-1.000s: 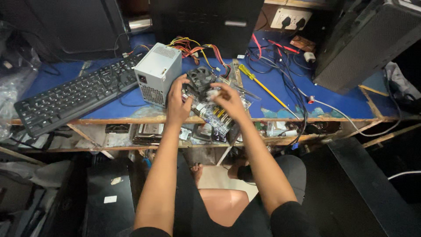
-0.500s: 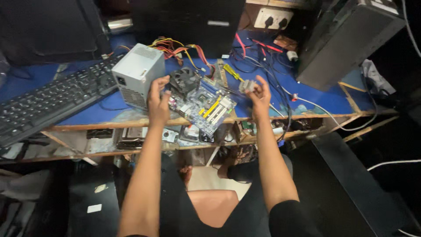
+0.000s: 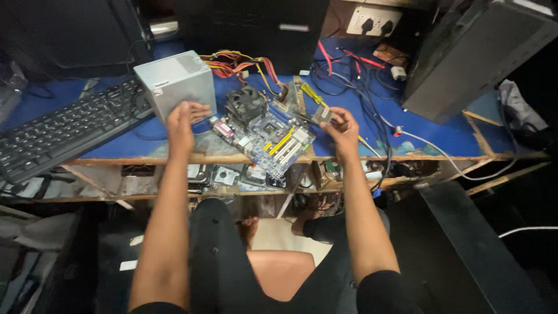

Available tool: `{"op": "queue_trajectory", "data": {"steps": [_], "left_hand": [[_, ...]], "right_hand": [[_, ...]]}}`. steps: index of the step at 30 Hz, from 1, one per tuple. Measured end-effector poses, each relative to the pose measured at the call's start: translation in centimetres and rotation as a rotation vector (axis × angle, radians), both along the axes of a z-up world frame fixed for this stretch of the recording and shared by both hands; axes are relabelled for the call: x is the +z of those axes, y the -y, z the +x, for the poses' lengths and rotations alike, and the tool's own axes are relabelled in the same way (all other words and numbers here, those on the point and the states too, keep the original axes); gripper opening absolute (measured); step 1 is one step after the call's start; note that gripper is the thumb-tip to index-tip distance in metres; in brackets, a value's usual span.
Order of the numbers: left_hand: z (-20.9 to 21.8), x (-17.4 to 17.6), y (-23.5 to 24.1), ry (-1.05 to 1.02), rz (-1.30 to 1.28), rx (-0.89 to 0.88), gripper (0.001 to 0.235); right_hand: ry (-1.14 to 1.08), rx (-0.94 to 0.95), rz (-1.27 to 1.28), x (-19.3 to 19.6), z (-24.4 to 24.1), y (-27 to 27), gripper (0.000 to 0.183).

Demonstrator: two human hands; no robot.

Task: The person cleans a small electronic component with a white cloth. They repeatedly wipe and rub the component's surfaces while holding it in their hands.

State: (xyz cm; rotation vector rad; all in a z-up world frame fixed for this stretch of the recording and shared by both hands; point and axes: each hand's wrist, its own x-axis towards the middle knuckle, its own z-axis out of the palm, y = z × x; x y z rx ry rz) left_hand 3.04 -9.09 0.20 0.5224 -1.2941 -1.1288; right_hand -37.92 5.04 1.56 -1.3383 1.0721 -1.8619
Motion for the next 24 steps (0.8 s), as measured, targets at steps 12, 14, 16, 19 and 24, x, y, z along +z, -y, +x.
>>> {"op": "queue_trajectory", "data": {"steps": [12,14,16,19,24], "left_hand": [[-1.1,1.9,-2.9,0.395,-0.143,0.208,0.015],[-1.1,2.2,-2.8,0.386,-0.128,0.220,0.016],[-0.9,2.2,-3.1,0.369,-0.119,0.209,0.016],[-0.5,2.1,-2.7,0.331,-0.148,0.168,0.017],[-0.5,1.2,-2.6,0.336,-0.152,0.134,0.019]], "right_hand": [[-0.125,-0.258,0.005,-2.6,-2.2,1.0,0.029],[-0.154,-0.279,0.004,-2.7,-2.9,1.8,0.029],[-0.189,-0.269,-0.036,-2.9,-3.2,2.2,0.028],[-0.310,-0.362,0.006,-3.2,-3.3,2.5,0.024],[-0.328,-0.356,0.089,-3.8,-3.4,1.9,0.024]]}}
